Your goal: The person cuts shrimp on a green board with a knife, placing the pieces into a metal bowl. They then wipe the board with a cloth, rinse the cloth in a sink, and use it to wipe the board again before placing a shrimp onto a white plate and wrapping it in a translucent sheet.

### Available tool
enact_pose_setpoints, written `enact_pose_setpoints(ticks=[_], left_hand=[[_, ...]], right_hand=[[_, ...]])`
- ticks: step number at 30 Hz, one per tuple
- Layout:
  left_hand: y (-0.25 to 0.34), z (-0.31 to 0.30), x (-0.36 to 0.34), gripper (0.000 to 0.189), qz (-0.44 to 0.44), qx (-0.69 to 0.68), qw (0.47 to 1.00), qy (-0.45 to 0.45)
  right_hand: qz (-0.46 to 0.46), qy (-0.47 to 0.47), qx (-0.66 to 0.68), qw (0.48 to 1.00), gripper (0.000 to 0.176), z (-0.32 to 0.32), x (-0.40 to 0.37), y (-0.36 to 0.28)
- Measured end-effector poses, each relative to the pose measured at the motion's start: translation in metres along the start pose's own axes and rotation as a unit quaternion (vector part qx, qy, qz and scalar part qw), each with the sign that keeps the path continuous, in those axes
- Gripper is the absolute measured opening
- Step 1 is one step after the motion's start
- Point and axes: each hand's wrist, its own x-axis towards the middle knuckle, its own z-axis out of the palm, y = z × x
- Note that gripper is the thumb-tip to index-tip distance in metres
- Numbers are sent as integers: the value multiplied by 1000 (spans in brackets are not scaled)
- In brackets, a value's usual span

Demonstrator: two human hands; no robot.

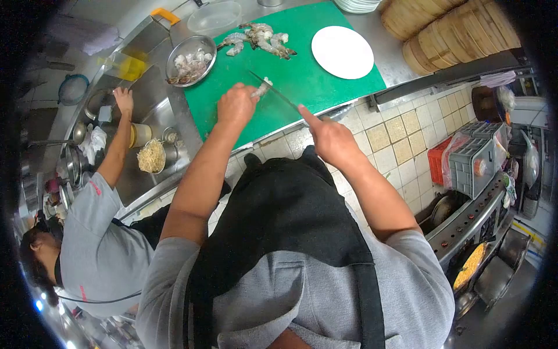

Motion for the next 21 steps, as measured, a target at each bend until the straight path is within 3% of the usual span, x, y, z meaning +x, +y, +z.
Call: enact_pose_setpoints(ticks=[4, 10, 14, 21], left_hand=[[-3, 3, 1, 20, -3, -6, 1000, 10], [-2, 3, 0, 20, -17, -15, 1000, 12], [-3, 6, -2, 21, -9, -28, 999, 20], [-2, 9, -7, 23, -32, -42, 998, 30]], right_hand=[[-19, 30, 18, 999, 55, -2, 18, -11], [-32, 3, -2, 999, 57, -24, 0, -20], [-12, -15, -35, 999, 58, -1, 15, -13], [-31, 21, 20, 999, 58, -10, 28, -28]])
